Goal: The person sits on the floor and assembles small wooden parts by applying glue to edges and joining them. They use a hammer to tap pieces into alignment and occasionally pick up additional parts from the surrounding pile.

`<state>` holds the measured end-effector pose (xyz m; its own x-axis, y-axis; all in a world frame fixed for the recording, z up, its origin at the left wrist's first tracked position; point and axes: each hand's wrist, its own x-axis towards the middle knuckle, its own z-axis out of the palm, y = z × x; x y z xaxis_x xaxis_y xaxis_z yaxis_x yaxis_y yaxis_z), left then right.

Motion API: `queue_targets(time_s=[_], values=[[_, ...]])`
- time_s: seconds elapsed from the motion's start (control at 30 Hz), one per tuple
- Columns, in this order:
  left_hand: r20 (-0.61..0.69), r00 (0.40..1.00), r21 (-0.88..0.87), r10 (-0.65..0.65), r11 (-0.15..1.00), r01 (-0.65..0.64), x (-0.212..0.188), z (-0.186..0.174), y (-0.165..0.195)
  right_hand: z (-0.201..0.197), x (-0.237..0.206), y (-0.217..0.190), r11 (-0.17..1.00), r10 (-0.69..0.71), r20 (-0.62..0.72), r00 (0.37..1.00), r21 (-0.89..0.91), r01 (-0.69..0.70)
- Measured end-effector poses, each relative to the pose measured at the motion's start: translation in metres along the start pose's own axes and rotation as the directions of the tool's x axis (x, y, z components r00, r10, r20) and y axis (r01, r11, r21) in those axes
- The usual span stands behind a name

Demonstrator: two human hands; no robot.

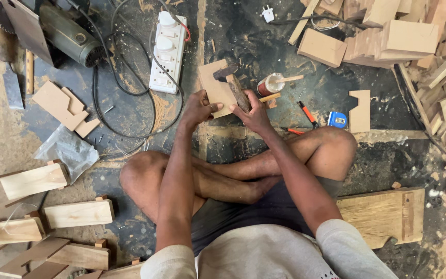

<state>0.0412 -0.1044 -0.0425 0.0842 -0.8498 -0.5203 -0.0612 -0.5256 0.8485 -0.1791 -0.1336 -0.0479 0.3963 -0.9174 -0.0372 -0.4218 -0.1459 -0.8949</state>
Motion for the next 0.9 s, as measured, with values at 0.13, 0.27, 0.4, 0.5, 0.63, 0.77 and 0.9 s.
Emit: queue_targets(time_s=[0.13,0.27,0.4,0.5,0.63,0.77,0.9], values=[[0.006,0.999,-0.071,0.038,0.997,-0.037,0.0,0.001,-0.002,0.0,-0.003,-0.002,0.999,0.016,-0.018,1.0,-0.052,-0.017],[-0.006,0.998,-0.042,0.069,0.997,-0.069,0.001,0.001,-0.004,-0.011,-0.023,-0.015,0.984,-0.096,-0.169,0.981,-0.164,0.068],[-0.005,0.998,-0.046,0.069,0.997,-0.069,0.002,0.002,-0.006,-0.034,-0.075,-0.041,0.948,-0.163,-0.1,0.982,-0.291,0.127],[-0.027,0.999,-0.034,0.033,0.999,-0.034,0.003,0.003,-0.007,-0.038,-0.096,-0.055,0.862,-0.301,-0.028,0.953,-0.436,0.259],[-0.016,0.998,-0.027,0.058,0.998,-0.058,0.003,0.002,-0.008,-0.029,-0.105,-0.064,0.801,-0.395,-0.012,0.919,-0.495,0.338],[-0.025,0.997,0.003,0.076,0.997,-0.076,0.004,0.002,-0.007,-0.028,-0.107,-0.069,0.788,-0.221,0.101,0.97,-0.568,0.239],[-0.03,0.999,-0.052,0.026,0.998,-0.027,0.001,0.003,-0.007,-0.031,-0.108,-0.077,0.83,-0.428,-0.087,0.9,-0.433,0.353]])
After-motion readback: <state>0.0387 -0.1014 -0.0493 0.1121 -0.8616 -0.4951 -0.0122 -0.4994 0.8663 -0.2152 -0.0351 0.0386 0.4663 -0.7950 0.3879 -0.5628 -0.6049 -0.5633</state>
